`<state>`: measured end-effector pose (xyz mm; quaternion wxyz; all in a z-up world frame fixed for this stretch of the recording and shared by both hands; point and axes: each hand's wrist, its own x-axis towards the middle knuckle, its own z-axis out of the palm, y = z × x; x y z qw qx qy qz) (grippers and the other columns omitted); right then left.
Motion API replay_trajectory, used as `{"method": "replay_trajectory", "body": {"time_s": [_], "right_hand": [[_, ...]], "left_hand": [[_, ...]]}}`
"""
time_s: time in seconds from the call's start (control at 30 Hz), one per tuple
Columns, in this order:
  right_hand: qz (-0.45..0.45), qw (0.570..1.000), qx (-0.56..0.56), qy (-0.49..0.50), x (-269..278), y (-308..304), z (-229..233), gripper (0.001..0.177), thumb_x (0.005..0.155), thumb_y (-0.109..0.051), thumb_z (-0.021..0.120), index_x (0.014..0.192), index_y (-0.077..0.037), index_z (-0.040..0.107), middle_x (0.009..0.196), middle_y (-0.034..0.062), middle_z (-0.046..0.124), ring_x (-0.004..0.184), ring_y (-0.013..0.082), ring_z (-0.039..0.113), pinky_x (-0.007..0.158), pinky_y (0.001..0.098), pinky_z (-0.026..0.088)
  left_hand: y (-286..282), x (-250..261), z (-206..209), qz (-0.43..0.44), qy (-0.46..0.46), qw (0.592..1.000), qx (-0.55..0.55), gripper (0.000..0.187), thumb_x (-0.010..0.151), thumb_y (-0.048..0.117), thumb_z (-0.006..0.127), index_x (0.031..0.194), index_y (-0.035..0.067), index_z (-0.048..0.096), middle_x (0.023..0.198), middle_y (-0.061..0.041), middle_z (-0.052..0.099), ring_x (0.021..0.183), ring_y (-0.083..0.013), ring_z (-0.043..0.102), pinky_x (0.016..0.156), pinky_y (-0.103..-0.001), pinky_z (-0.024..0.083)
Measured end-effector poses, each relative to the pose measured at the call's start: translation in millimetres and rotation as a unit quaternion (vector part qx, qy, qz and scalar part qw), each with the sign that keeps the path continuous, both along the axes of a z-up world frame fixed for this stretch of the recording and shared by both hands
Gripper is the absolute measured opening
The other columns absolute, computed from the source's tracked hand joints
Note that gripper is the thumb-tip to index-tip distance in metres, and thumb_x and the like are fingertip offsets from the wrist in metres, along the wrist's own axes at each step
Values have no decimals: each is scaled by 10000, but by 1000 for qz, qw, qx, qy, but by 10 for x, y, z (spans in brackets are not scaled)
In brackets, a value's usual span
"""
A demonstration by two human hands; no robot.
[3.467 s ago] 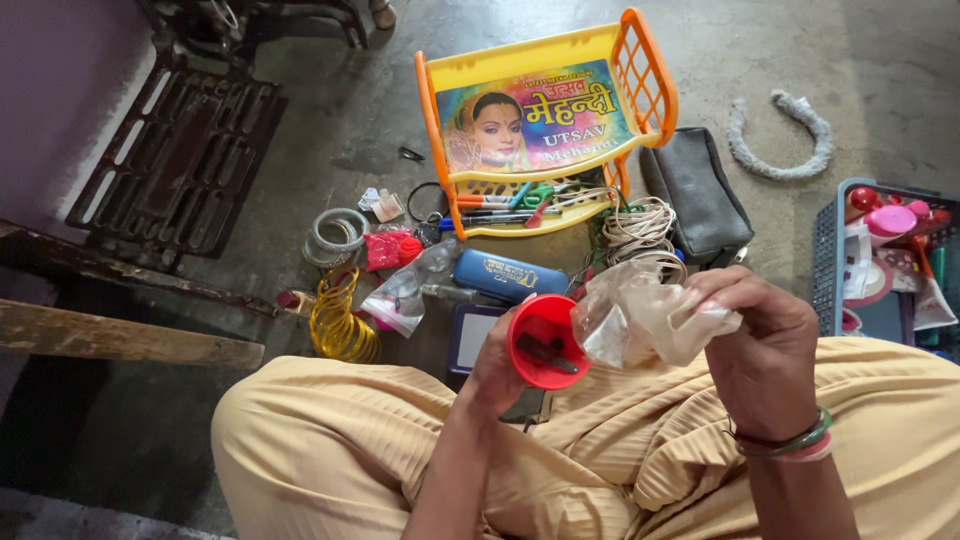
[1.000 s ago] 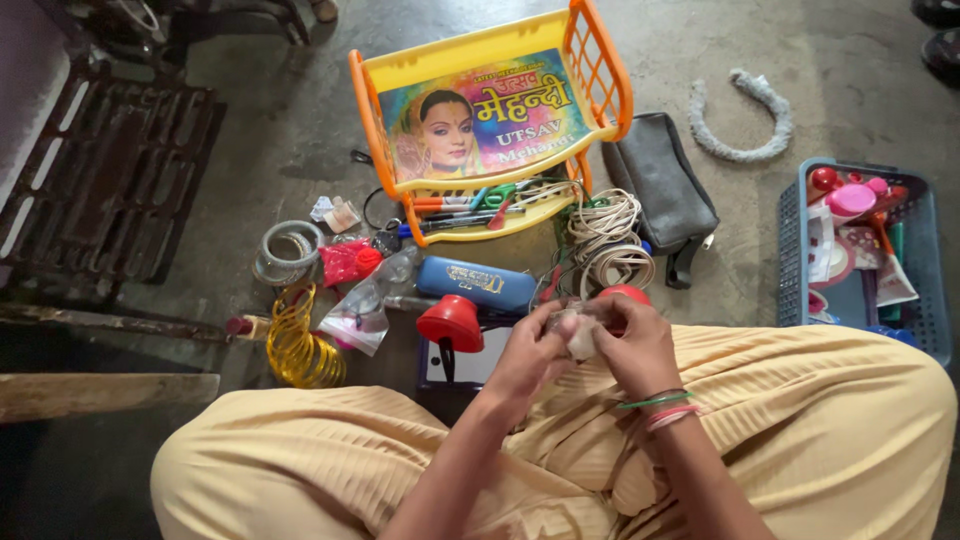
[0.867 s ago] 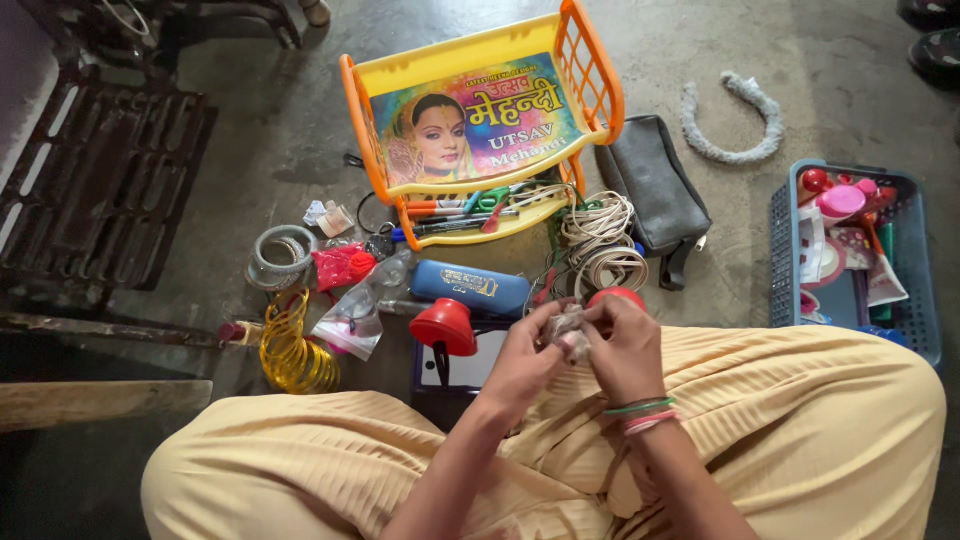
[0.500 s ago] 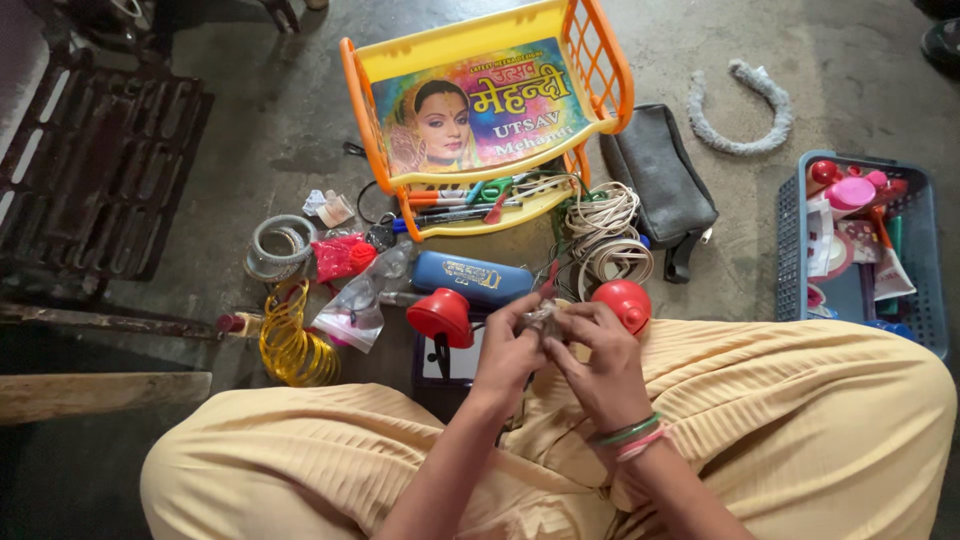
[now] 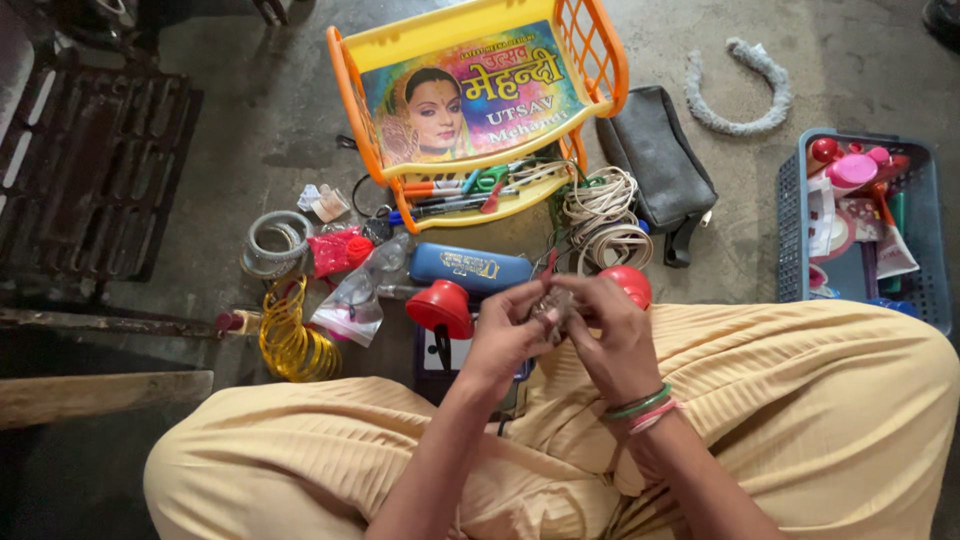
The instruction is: The person sits on the floor and organizes various small items, including a red container, a small white cup, and a blue packet. They open and close the red container, transfer contents between the cup and the container, and place the blue packet inside. The person also handles a roll of white tape and a coiled wire.
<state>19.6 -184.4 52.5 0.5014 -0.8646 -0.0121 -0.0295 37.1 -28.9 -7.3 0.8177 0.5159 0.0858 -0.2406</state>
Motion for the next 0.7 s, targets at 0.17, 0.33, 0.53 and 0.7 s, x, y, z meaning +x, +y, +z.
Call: {"method": "replay_trajectory", "body": {"time_s": [0.17,0.33,0.53,0.7], "right_hand": [[78,988,-45,-125,-113,128,113,478,811,-56,722,1288,-46,687,1152,144,663,990,281,688,875,365,554],[70,966,-176,-174,-196,168,20,380,853,-55,724,1233,-58,721,1160,147,676,1011,348,641,885,412,508],[-22,996,31,-78,-85,24,-163,202,869,24,653,1009,-49,778,983,84,760,866,192,763,779,292,596],[-94,995,25,21,176,-85,-273,129,852,-33,725,953,-63,798,858,88,774,764,200,763,701,301,586]], "left_hand": [[-49,-33,-117,80,-40,992,-87,452,973,-26,582,1425,-28,565,1182,-79,700,1007,-129,667,825,-278,563],[-108,-47,-187,63,21,984,-168,523,965,-29,515,1487,-6,485,1238,-119,652,1120,-181,636,977,-309,517],[-30,-43,-89,25,116,959,-256,547,927,42,448,1473,65,453,1222,-119,661,1086,-180,637,1000,-328,502],[4,49,-40,-10,-207,922,327,516,876,14,571,1391,-7,550,1282,-173,638,1135,-285,648,1002,-382,500]]}}
